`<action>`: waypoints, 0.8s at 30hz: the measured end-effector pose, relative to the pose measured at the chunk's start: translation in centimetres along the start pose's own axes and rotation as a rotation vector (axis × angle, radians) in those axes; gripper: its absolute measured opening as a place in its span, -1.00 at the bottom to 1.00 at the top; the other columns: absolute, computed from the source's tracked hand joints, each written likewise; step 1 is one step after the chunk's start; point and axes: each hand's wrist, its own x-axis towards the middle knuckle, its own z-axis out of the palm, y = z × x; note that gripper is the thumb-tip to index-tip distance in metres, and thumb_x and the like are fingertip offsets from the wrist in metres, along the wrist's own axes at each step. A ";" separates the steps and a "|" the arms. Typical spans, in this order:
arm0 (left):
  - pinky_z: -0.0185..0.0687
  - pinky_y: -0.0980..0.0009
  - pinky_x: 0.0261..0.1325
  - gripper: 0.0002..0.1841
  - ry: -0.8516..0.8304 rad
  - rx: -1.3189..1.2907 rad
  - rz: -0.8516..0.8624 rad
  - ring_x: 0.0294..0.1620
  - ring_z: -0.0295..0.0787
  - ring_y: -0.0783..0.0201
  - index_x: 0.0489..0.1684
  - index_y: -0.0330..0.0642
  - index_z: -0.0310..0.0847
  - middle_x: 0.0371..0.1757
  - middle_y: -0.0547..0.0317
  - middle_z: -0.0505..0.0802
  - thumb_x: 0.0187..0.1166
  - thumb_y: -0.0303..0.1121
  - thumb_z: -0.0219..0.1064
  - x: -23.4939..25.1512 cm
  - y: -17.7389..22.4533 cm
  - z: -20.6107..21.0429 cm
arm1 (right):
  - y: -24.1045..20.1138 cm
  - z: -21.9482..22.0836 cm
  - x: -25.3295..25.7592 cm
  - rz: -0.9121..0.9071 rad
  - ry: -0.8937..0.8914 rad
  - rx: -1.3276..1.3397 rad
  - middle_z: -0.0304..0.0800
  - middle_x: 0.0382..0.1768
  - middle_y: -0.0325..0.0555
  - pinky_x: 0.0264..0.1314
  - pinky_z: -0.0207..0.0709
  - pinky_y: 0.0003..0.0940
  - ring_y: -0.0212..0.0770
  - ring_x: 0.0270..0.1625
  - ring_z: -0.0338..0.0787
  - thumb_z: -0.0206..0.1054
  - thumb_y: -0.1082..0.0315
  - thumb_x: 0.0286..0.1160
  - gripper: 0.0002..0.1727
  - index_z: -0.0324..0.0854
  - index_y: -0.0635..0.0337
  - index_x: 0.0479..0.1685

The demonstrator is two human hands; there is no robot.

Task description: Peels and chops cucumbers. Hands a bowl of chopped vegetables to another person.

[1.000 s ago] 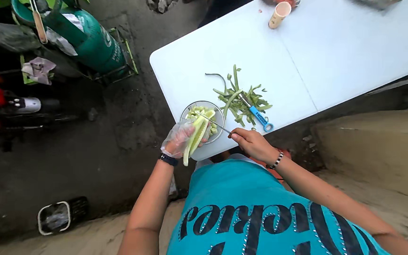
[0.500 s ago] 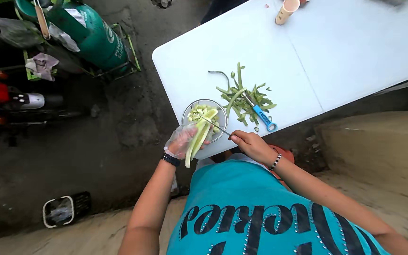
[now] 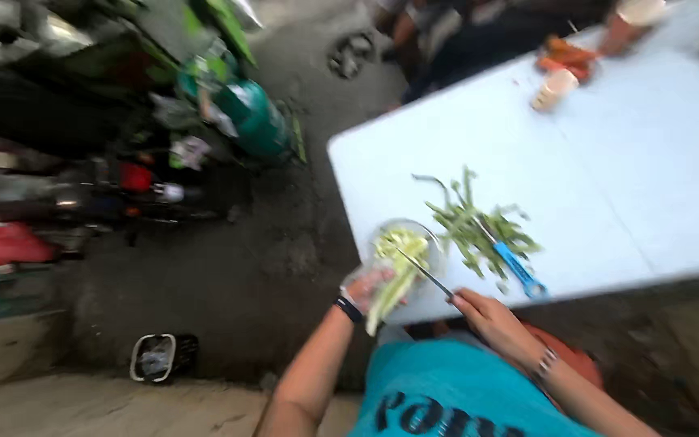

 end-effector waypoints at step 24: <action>0.83 0.31 -0.08 -0.67 0.078 0.197 -0.012 -0.21 0.85 0.25 0.32 -0.31 0.52 -0.14 0.04 0.87 0.86 -0.29 0.00 0.4 2.1 1.5 | -0.7 -0.7 0.5 0.016 -0.025 0.012 0.74 -0.32 0.07 -0.06 0.60 0.20 0.07 -0.25 0.76 -0.17 -0.13 0.86 -0.38 0.66 0.16 0.23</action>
